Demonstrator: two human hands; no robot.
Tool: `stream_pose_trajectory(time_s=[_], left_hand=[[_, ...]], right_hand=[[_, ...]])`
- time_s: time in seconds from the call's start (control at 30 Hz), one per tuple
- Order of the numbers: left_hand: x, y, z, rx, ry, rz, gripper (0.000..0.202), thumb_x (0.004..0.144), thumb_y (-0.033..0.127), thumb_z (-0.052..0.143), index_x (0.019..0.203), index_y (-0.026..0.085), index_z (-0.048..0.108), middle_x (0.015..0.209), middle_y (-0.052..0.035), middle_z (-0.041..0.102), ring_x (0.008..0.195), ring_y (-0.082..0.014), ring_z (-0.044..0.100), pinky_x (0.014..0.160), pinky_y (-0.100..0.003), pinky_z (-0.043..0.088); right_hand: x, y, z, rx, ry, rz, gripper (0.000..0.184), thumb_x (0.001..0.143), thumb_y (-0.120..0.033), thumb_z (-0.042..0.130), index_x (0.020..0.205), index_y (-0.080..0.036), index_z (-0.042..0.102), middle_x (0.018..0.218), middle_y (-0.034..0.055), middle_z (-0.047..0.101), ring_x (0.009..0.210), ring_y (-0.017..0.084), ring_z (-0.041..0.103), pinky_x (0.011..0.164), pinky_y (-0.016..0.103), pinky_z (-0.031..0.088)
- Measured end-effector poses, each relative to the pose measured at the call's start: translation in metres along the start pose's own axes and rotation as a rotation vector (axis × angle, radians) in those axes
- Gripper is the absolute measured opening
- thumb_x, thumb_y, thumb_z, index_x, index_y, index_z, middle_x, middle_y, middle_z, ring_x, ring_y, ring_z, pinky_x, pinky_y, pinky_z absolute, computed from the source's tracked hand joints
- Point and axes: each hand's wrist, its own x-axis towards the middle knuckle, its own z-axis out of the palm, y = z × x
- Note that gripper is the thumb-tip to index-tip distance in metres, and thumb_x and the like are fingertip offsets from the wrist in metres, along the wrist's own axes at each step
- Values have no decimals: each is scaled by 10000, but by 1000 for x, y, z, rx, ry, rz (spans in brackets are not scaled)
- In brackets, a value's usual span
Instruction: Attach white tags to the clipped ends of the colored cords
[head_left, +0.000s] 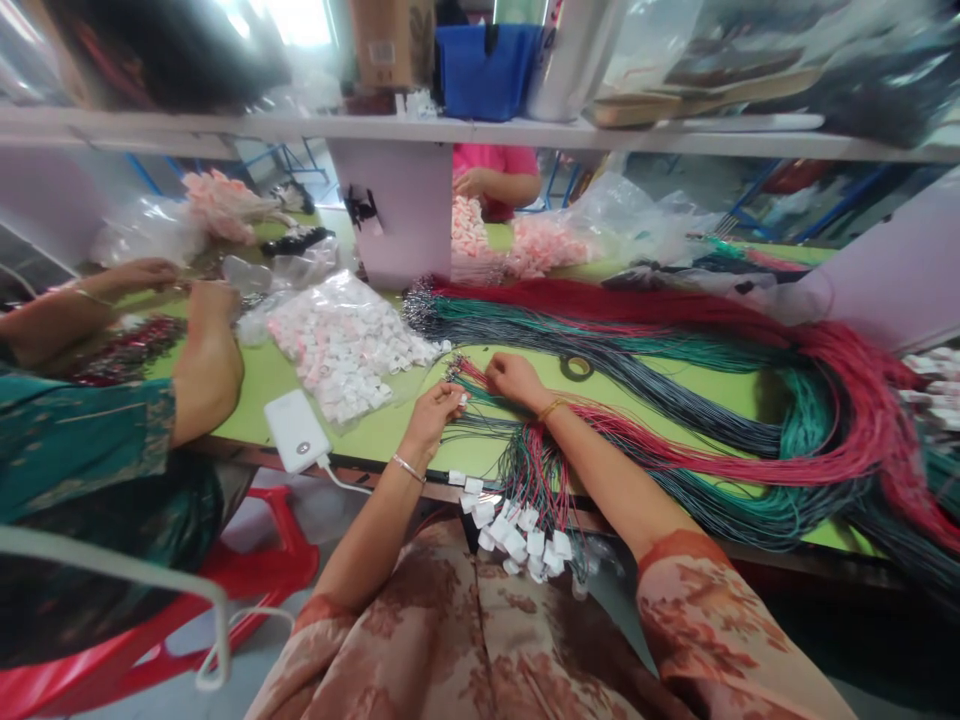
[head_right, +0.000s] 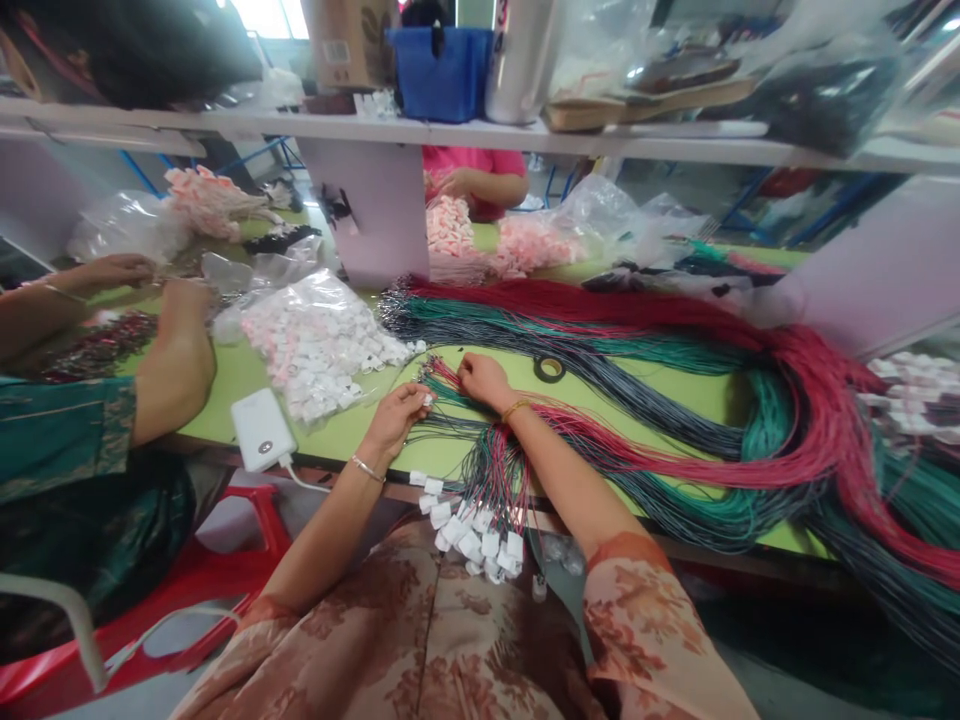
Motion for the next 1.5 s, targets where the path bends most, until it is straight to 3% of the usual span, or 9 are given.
stream_pose_trajectory(time_s=[0.17,0.33,0.53,0.77,0.97,1.2,1.37,1.5], left_hand=[[1,-1,0,-5,-2,-1,260,621,266,787,794,135,642,788,-40,690,614,-80,554,578,-203,410],[1,-2,-1,-24,-24,9,270,632,277,786,804,138,631,797,-34,684,627,-78,554,589,-205,411],[3,-7,-4,-47,-39,21,267,666,266,771,843,138,618,807,-29,671,640,-71,550,606,-203,410],[7,-9,-5,-161,-59,-8,215,700,222,743,856,142,621,873,-37,684,657,-75,551,619,-206,415],[6,-8,-4,-188,-76,-19,191,720,211,734,857,134,625,879,-52,694,656,-76,552,632,-208,420],[7,-10,-4,-150,-50,20,223,686,225,766,850,128,650,861,-50,699,628,-68,533,605,-203,406],[8,-14,-4,-19,-29,43,211,667,242,777,816,116,697,641,-7,625,536,-67,477,539,-208,361],[8,-13,-4,-32,4,24,241,646,252,785,830,111,720,652,-17,636,535,-67,488,537,-210,361]], right_hand=[[-6,-2,-11,-51,71,6,241,855,-235,440,894,-126,653,864,131,698,694,183,549,618,273,318],[2,-19,-8,333,84,-101,166,797,-266,485,726,-152,583,675,24,621,605,126,487,586,246,328],[2,-42,-5,657,76,-189,191,746,-338,532,687,-158,543,637,-17,545,591,100,433,576,235,341],[-27,-23,-7,647,-71,-206,303,779,-418,506,597,-185,440,552,-54,364,546,81,310,522,234,250],[-37,-16,-1,669,-160,-264,276,775,-395,488,603,-188,427,553,-58,356,544,78,301,529,232,249],[-35,-15,6,581,-108,-355,201,791,-322,475,652,-176,473,577,-48,413,551,84,347,540,226,266],[-38,-19,7,437,-19,-401,209,809,-310,504,650,-176,481,578,-34,454,539,90,356,538,231,254],[-41,-22,5,410,-2,-435,209,846,-295,481,682,-170,520,607,-18,499,550,97,379,554,230,276]])
